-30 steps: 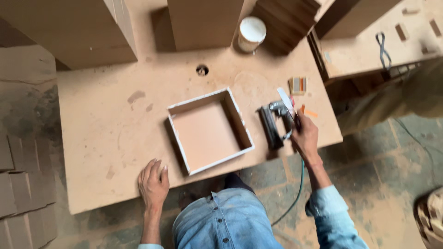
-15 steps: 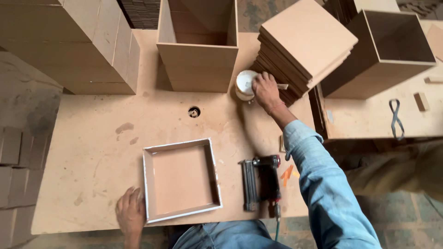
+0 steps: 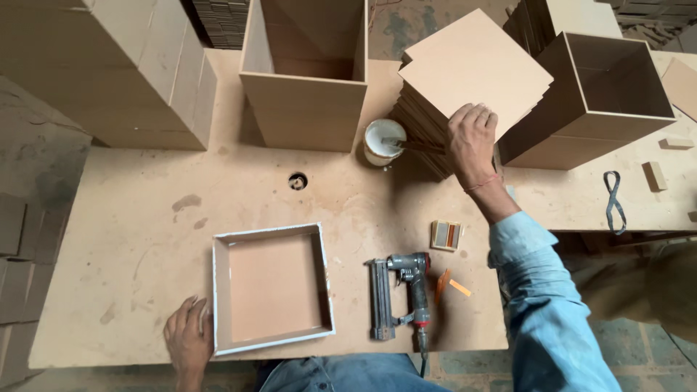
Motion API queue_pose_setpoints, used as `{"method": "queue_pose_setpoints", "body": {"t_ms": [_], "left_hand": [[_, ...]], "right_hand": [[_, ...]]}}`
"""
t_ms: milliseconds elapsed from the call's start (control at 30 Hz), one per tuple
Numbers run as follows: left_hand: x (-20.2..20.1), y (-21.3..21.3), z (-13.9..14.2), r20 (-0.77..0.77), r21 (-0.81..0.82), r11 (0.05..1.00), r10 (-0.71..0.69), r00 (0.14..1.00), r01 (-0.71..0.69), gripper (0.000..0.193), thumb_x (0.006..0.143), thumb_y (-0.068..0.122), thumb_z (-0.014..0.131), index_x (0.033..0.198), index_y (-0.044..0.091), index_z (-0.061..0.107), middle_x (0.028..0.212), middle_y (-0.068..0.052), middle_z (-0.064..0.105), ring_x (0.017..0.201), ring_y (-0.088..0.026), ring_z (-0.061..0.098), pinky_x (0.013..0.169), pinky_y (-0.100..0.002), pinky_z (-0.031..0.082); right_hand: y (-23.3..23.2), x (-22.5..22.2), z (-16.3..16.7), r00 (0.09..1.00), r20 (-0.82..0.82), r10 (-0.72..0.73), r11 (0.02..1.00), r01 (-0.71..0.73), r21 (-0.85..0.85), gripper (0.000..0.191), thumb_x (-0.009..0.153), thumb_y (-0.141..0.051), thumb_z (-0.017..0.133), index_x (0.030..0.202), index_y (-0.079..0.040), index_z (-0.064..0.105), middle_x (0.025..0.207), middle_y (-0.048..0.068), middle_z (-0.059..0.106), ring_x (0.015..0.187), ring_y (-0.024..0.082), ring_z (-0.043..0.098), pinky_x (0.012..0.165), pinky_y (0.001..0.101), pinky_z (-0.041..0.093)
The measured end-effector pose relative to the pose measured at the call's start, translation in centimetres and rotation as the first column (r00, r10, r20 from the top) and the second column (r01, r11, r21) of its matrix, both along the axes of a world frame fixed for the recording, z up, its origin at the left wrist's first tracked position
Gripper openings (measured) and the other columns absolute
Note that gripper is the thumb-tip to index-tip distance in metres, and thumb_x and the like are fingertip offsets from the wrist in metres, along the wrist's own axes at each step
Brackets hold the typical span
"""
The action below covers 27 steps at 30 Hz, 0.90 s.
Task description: The person assembles cardboard boxes by applying glue to the edges of a box frame, placing a flat panel on top, and securing it with a pneumatic nail gun. The person repeats this process for multiple boxes and stacks the finished units.
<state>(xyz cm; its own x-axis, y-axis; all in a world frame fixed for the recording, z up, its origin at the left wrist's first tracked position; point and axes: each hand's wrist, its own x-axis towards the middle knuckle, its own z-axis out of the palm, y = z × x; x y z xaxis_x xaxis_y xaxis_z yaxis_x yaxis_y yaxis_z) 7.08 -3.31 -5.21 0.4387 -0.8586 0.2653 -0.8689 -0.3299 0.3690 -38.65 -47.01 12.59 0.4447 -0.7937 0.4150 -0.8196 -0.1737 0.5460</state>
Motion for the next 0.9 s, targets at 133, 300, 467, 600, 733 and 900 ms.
{"method": "queue_pose_setpoints", "body": {"t_ms": [133,300,467,600,733,900], "left_hand": [[1.4,-0.1,0.1,-0.132,-0.252,0.968,-0.054,0.99,0.019,0.022,0.101,0.013,0.065,0.121,0.01,0.07,0.129,-0.007,0.068,0.122,-0.027,0.065,0.107,-0.043,0.05],[2.0,-0.3,3.2,-0.313,-0.402,0.915,-0.102,0.944,-0.034,0.031,0.097,0.003,0.064,0.128,0.001,0.066,0.135,-0.017,0.065,0.126,-0.035,0.064,0.108,-0.042,0.051],[-1.0,-0.6,8.7,-0.31,-0.373,0.857,-0.477,0.822,0.356,0.087,0.076,0.022,0.087,0.146,-0.005,0.043,0.15,-0.027,0.048,0.141,-0.044,0.046,0.116,-0.048,0.041],[-2.2,1.8,11.2,-0.537,-0.314,0.808,-0.584,0.609,0.499,0.13,0.069,0.024,0.096,0.158,-0.006,0.005,0.161,-0.038,0.021,0.148,-0.05,0.026,0.118,-0.051,0.03],[-1.0,4.5,10.1,-0.712,-0.28,0.854,-0.491,0.501,0.439,0.132,0.073,0.027,0.092,0.159,-0.004,-0.004,0.163,-0.032,0.025,0.15,-0.043,0.032,0.12,-0.047,0.033],[0.5,6.4,6.0,-0.798,-0.187,0.893,-0.381,0.467,0.409,0.112,0.085,0.024,0.08,0.165,0.002,0.006,0.167,-0.027,0.027,0.151,-0.039,0.04,0.12,-0.043,0.041]], "right_hand": [[3.9,-0.8,2.1,0.995,0.054,0.081,0.996,-0.078,-0.05,0.036,0.094,0.0,0.054,0.126,0.008,0.067,0.111,0.027,0.072,0.094,0.033,0.072,0.081,0.0405,0.057],[17.5,1.0,5.8,0.79,0.484,0.377,0.922,-0.269,-0.279,0.014,0.108,-0.005,0.075,0.121,-0.001,0.07,0.091,0.014,0.069,0.082,0.028,0.069,0.071,0.0396,0.053],[28.5,7.0,4.1,0.205,0.964,0.169,0.956,-0.273,-0.11,0.013,0.116,-0.008,0.071,0.123,0.001,0.064,0.085,0.003,0.062,0.071,0.009,0.056,0.063,0.0241,0.046],[33.0,13.8,-1.8,-0.375,0.835,-0.403,0.883,-0.398,0.248,0.022,0.105,-0.011,0.071,0.124,0.001,0.066,0.091,-0.001,0.063,0.073,0.008,0.048,0.061,0.0232,0.037],[36.6,17.8,-7.3,-0.342,0.817,-0.463,0.841,-0.461,0.283,0.027,0.1,-0.009,0.067,0.123,0.006,0.066,0.107,0.006,0.073,0.093,0.008,0.065,0.085,0.0221,0.053],[38.7,20.2,-10.2,-0.304,0.829,-0.469,0.848,-0.418,0.326,0.032,0.1,-0.009,0.066,0.127,0.007,0.065,0.108,0.007,0.073,0.093,0.01,0.064,0.084,0.024,0.052]]}}
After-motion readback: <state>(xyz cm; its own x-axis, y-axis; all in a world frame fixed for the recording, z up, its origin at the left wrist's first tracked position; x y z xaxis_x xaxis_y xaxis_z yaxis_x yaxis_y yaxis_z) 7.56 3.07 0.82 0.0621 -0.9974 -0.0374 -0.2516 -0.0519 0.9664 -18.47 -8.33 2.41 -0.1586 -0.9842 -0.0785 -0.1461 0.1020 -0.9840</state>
